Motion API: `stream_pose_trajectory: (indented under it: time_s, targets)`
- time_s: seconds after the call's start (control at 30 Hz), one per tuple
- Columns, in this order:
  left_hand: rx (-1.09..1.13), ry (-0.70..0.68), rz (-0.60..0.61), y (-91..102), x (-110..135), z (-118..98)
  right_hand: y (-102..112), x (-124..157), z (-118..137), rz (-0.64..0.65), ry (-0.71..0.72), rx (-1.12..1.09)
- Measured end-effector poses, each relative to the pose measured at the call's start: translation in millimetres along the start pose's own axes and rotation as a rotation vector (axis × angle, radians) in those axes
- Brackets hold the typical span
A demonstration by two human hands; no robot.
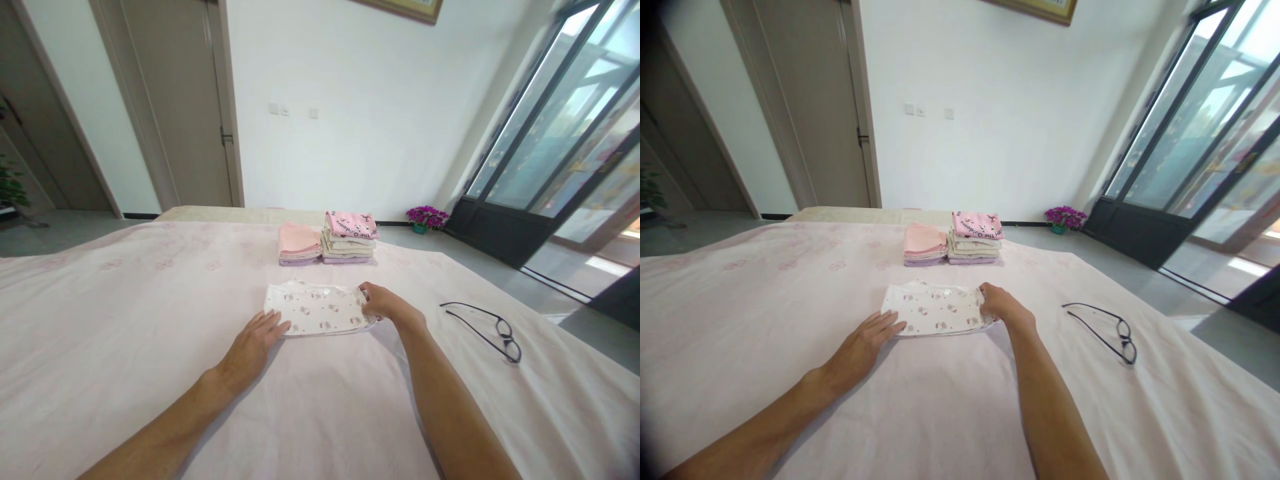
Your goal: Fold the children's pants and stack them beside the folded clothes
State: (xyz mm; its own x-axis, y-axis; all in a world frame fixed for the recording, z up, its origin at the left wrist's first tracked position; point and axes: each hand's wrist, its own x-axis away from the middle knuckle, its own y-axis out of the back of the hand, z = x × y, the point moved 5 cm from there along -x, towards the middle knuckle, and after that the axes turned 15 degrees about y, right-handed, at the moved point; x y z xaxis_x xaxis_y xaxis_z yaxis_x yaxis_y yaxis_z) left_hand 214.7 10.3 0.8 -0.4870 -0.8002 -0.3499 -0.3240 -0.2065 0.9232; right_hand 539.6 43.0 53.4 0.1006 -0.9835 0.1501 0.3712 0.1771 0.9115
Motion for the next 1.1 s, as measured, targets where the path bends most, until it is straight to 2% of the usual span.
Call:
stream_pose_trajectory:
  time_s: [0.13, 0.2, 0.27, 0.37, 0.47, 0.53, 0.63, 0.73, 0.93, 1.1]
  targets:
    - [-0.019, 0.017, -0.015, 15.0, 1, -8, 10, 4, 10, -0.035, -0.033, 0.258]
    - [0.021, 0.044, -0.019, 25.4, -6, -13, 16, 5, 23, -0.142, -0.024, 0.345]
    - [0.059, 0.091, -0.034, 33.8, -19, -17, 16, 3, 43, -0.264, 0.065, 0.378]
    - [0.072, 0.129, -0.042, 32.9, -46, -26, -6, -2, 75, -0.316, 0.3, 0.377]
    - [0.033, 0.133, 0.03, 11.3, -63, -35, -44, -7, 94, -0.25, 0.504, 0.393]
    - [-0.008, 0.171, 0.088, -6.7, -65, -34, -66, -10, 93, -0.201, 0.55, 0.414]
    - [-0.045, 0.224, 0.136, -24.2, -60, -29, -80, -15, 74, -0.172, 0.515, 0.445]
    - [-0.036, 0.249, 0.167, -28.4, -55, -23, -74, -19, 49, -0.181, 0.423, 0.491]
    - [-0.001, 0.392, 0.165, -23.6, -52, 2, -57, -22, 18, -0.251, 0.195, 0.502]
    - [0.097, 0.684, 0.077, -8.7, -51, 41, -41, -22, -3, -0.314, -0.014, 0.328]
